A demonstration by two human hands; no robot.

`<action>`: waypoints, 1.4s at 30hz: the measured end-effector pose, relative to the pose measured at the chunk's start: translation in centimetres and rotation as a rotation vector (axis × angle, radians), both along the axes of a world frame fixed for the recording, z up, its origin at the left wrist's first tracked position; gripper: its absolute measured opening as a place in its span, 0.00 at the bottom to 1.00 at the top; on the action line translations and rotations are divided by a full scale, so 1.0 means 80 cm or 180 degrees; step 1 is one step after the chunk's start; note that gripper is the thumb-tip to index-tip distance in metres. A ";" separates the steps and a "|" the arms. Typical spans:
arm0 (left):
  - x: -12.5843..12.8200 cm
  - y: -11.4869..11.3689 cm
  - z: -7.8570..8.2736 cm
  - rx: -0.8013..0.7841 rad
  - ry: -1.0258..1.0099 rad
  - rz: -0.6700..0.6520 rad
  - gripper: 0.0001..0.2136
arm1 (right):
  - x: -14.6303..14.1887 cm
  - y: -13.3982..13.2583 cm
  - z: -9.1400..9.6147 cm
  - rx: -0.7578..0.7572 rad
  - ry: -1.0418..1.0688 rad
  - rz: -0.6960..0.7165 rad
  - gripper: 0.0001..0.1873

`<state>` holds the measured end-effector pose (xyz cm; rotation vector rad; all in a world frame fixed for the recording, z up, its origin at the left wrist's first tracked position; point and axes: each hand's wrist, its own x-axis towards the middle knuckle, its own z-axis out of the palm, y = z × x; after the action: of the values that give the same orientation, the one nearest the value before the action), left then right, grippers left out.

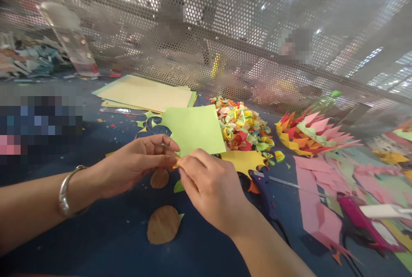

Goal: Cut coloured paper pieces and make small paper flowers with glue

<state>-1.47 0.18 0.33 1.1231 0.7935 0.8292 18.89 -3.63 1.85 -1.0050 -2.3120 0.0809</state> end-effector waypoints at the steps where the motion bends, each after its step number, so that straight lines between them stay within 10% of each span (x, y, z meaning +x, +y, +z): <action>1: 0.000 0.000 0.000 0.0144 0.0128 0.0035 0.10 | 0.000 0.000 0.001 -0.0056 0.0092 -0.0033 0.07; 12: 0.001 -0.004 0.002 0.0525 0.0582 -0.0336 0.12 | -0.003 0.002 0.010 -0.1196 0.0750 -0.0376 0.06; 27: -0.002 0.002 0.004 -0.0857 -0.0112 -0.0059 0.11 | -0.002 0.002 0.003 -0.0144 0.0052 -0.0019 0.06; 42: 0.001 -0.001 0.006 -0.0699 -0.0237 -0.0236 0.10 | -0.006 0.000 0.002 -0.0347 0.0432 -0.0021 0.06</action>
<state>-1.40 0.12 0.82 0.9163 0.7569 0.6998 18.45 -3.61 2.02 -1.0283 -2.2000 0.2667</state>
